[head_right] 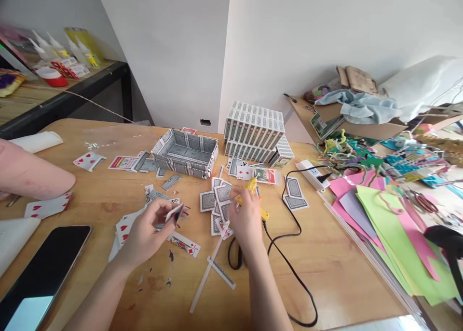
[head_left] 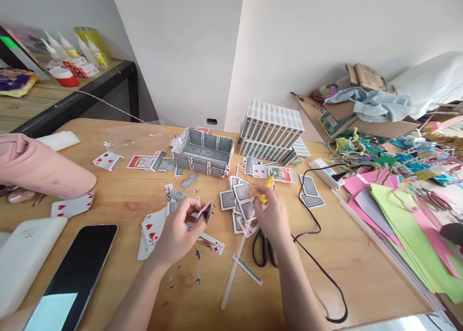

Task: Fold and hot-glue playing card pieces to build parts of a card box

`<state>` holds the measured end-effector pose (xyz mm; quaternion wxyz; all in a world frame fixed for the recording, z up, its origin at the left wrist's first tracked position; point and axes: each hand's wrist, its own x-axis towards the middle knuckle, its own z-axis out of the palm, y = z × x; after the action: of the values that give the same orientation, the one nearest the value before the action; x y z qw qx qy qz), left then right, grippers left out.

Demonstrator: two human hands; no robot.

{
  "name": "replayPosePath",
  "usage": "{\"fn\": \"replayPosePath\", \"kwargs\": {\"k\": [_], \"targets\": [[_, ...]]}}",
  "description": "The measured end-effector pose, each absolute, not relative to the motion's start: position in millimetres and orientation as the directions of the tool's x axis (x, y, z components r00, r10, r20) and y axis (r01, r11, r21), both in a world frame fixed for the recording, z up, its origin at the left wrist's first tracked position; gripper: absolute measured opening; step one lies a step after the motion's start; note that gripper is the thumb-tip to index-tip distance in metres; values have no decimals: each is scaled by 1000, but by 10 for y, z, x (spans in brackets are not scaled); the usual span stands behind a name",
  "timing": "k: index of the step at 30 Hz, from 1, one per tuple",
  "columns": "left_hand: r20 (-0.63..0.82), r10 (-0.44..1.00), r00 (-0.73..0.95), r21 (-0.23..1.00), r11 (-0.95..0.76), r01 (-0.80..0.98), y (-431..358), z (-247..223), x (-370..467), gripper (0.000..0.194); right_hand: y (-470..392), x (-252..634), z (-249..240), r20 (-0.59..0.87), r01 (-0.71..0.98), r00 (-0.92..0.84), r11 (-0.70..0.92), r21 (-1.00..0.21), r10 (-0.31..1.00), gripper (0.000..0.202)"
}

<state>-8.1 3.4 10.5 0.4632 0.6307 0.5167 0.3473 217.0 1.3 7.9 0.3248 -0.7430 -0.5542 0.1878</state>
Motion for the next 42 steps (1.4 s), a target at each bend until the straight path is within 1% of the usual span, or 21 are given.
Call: {"fn": "replayPosePath", "kwargs": {"k": [1, 2, 4, 6, 8, 10, 12, 14, 16, 18, 20, 21, 22, 24, 26, 28, 31, 33, 36, 39, 42], "targets": [[-49, 974, 223, 961, -15, 275, 34, 106, -76, 15, 26, 2287, 44, 147, 796, 340, -201, -570, 929, 36], [-47, 975, 218, 975, -3, 222, 33, 108, -70, 17, 38, 2391, 0, 163, 851, 342, -232, -470, 925, 43], [-21, 979, 201, 988, -9, 151, 34, 111, -58, 25, 59, 2540, -96, 103, 898, 335, -284, -335, 937, 51], [10, 983, 183, 989, -37, 143, 41, 110, -56, 32, 74, 2611, -176, 34, 911, 333, -312, -271, 942, 50], [6, 986, 164, 985, -34, 171, 56, 101, -67, 30, 82, 2634, -215, 17, 907, 347, -331, -259, 938, 47], [-34, 991, 128, 984, 11, 180, 75, 84, -85, 28, 80, 2649, -201, 48, 888, 382, -352, -296, 923, 48], [-78, 994, 72, 986, 66, 154, 95, 66, -99, 31, 68, 2681, -138, 111, 850, 437, -370, -374, 892, 50], [-100, 995, 17, 986, 96, 137, 112, 52, -107, 35, 48, 2725, -41, 177, 789, 510, -376, -486, 842, 49], [-105, 994, -19, 981, 107, 160, 123, 49, -109, 37, 28, 2760, 65, 191, 688, 601, -381, -618, 776, 44], [-104, 994, -35, 973, 109, 204, 128, 56, -109, 37, 18, 2768, 157, 126, 520, 671, -343, -782, 731, 37], [-100, 994, -36, 965, 106, 240, 127, 68, -112, 37, 24, 2748, 220, 46, 291, 682, -213, -933, 730, 31], [-98, 995, -36, 962, 104, 253, 125, 73, -115, 37, 33, 2732, 241, 18, 168, 666, -126, -978, 746, 28], [-98, 994, -38, 959, 104, 263, 123, 76, -118, 38, 44, 2714, 257, 4, 55, 643, -41, -998, 766, 27], [-98, 994, -50, 953, 109, 282, 121, 76, -123, 39, 63, 2683, 282, -8, -106, 592, 68, -992, 806, 25], [-93, 993, -67, 950, 109, 293, 122, 66, -123, 38, 71, 2660, 304, -23, -198, 525, 96, -976, 851, 24], [-91, 994, -68, 959, 106, 264, 126, 53, -116, 34, 61, 2631, 325, -38, -244, 463, 86, -966, 886, 24], [-136, 989, -49, 976, 143, 166, 132, 43, -104, 31, 15, 2538, 335, -74, -280, 370, 35, -959, 926, 24], [-173, 984, -46, 974, 178, 143, 137, 38, -106, 32, -34, 2427, 313, -113, -306, 289, -20, -952, 951, 23], [-174, 983, -64, 970, 183, 163, 149, 20, -128, 30, -123, 2209, 241, -161, -344, 115, -113, -932, 980, 22], [-166, 984, -66, 969, 175, 175, 164, 7, -154, 29, -205, 2013, 168, -188, -318, -42, -192, -929, 981, 23], [-146, 988, -59, 957, 156, 245, 169, 29, -168, 30, -249, 1918, 136, -189, -275, -140, -221, -936, 972, 25]]}}
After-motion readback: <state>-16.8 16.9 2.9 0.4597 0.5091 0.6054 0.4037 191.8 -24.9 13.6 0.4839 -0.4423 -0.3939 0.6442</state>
